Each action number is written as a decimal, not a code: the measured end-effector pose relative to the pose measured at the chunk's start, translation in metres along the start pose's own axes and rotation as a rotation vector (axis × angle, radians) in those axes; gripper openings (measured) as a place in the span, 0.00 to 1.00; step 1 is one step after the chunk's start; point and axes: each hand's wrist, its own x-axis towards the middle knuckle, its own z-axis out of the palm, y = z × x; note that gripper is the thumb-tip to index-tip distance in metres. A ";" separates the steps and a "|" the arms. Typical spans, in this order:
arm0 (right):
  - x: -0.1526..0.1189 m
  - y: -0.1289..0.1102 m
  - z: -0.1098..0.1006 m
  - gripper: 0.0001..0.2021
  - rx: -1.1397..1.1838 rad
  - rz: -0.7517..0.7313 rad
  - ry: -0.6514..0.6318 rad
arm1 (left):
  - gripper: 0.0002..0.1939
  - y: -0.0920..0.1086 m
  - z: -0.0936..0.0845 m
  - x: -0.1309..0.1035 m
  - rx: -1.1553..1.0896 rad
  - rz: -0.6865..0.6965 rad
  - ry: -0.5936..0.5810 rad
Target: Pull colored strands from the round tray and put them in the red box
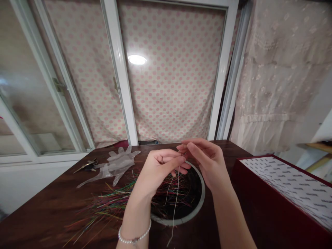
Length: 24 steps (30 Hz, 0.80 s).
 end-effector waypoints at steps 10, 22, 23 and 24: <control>0.001 0.000 0.000 0.04 -0.053 0.021 0.008 | 0.04 0.002 0.002 -0.003 0.067 -0.028 -0.017; 0.002 0.004 0.001 0.03 -0.032 0.019 0.088 | 0.04 0.002 0.004 -0.001 0.086 0.003 0.018; 0.002 0.005 0.002 0.03 -0.043 0.004 0.095 | 0.04 0.001 0.004 -0.001 0.083 0.006 0.020; 0.002 0.005 0.002 0.03 -0.058 -0.012 0.101 | 0.04 0.001 0.005 -0.001 0.081 0.010 0.023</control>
